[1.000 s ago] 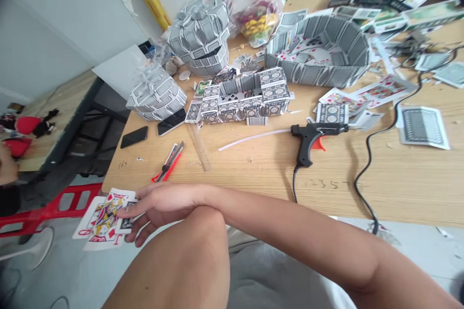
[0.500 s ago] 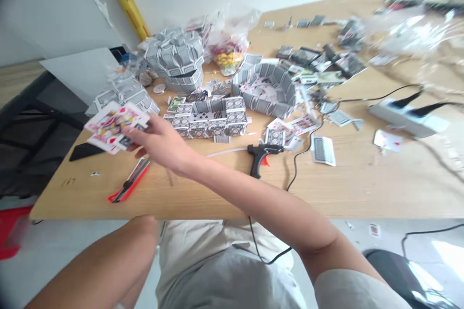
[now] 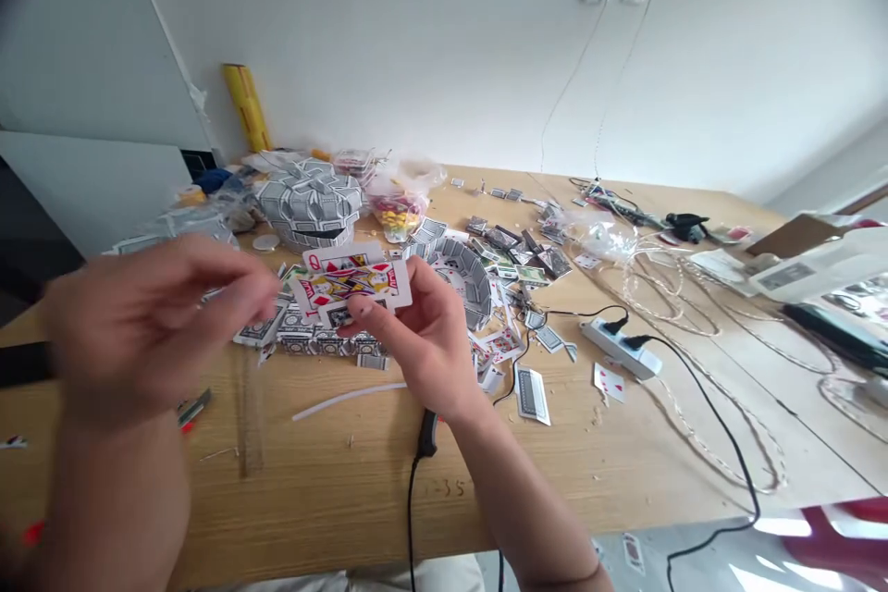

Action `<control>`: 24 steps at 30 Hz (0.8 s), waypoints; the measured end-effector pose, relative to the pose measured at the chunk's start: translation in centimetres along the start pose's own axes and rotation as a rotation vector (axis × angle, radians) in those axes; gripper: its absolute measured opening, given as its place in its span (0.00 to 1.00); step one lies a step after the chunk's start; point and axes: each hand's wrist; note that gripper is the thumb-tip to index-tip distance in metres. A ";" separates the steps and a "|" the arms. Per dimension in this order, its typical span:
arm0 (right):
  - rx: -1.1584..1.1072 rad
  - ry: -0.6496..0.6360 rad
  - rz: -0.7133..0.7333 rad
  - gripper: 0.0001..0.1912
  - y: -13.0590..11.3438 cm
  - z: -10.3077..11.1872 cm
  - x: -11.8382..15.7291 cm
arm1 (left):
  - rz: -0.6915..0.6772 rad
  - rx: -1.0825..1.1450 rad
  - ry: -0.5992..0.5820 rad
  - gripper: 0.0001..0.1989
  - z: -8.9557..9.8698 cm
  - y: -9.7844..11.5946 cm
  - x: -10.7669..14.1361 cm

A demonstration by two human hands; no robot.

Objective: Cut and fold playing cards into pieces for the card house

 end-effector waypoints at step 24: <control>0.236 0.106 0.139 0.10 -0.4 2.2 -0.5 | 0.261 0.305 -0.271 0.15 -4.0 -2.6 -0.4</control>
Point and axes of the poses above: each hand's wrist, its own x-axis away from the middle knuckle, its own z-axis out of the back of the hand, y = z × x, and after that the axes turned 11 degrees about -z, right-handed
